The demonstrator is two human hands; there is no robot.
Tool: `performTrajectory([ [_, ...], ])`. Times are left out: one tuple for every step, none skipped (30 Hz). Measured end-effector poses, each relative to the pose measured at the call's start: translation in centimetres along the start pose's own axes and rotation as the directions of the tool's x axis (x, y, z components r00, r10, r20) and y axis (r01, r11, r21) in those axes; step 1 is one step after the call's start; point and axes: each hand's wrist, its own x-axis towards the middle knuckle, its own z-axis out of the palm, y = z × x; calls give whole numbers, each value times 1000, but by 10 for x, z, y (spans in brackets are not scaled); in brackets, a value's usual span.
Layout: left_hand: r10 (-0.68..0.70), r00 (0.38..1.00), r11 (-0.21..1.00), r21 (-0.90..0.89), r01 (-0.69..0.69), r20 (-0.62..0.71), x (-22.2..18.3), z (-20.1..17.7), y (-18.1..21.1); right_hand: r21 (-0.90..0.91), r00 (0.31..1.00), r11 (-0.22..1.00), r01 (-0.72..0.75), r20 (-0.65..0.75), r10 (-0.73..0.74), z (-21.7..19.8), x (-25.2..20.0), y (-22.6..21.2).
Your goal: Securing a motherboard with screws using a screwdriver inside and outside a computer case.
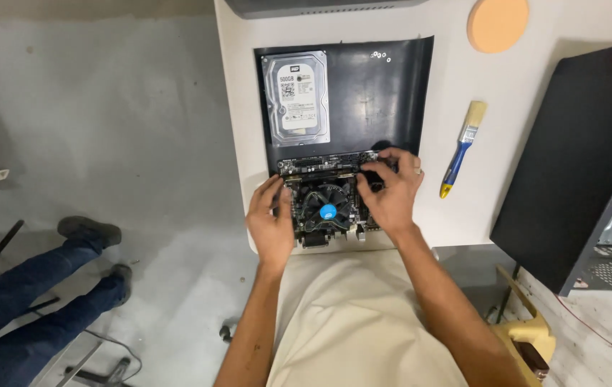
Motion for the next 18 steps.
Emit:
performTrajectory([
  [6,1000,999,-49,-8,-27,3,0,-4,8,1000,1000,-2,-9,2,2,-1,-1],
  [11,998,995,-97,-16,-54,7,1,-8,15,1000,1000,-3,-18,3,4,-1,-2],
  [0,999,996,-92,-4,-51,8,1,-8,17,1000,1000,-9,-6,9,2,0,-4],
  [-8,998,992,-126,0,-62,10,1,-9,48,1000,999,-13,14,12,-1,2,-6],
  [-11,997,986,-165,-1,-73,14,4,-10,77,1000,997,-15,28,13,-2,5,-7],
  [-17,997,987,-164,5,-71,14,5,-12,76,999,997,-19,33,16,-3,6,-8],
  [-41,995,979,-203,22,-91,15,8,-14,86,999,996,-26,29,24,-2,7,-9],
  [-66,992,970,-241,38,-110,16,12,-18,95,999,995,-33,25,31,-1,8,-9],
  [-79,991,971,-234,53,-106,16,14,-21,96,998,994,-43,39,40,0,9,-8],
  [-104,989,963,-261,72,-109,16,16,-25,90,999,995,-34,41,31,1,10,-6],
  [-131,985,953,-287,94,-111,15,18,-28,83,999,996,-26,45,22,1,10,-6],
  [-146,984,953,-280,111,-107,14,18,-27,82,998,996,-36,61,31,0,10,-7],
  [-145,982,950,-293,105,-120,16,20,-27,85,998,996,-31,64,26,-1,14,-7],
  [-145,981,947,-306,98,-132,19,23,-26,87,998,996,-26,66,20,-2,17,-8],
  [-145,981,946,-308,98,-132,20,23,-28,86,998,996,-26,66,20,0,19,-7],
  [-159,979,942,-317,111,-127,21,24,-30,88,999,996,-28,45,25,2,20,-7],
  [-181,976,937,-322,135,-118,18,22,-32,89,999,995,-39,32,36,2,18,-8],
  [-189,975,937,-319,145,-113,19,22,-30,88,998,995,-46,41,43,1,20,-8],
])
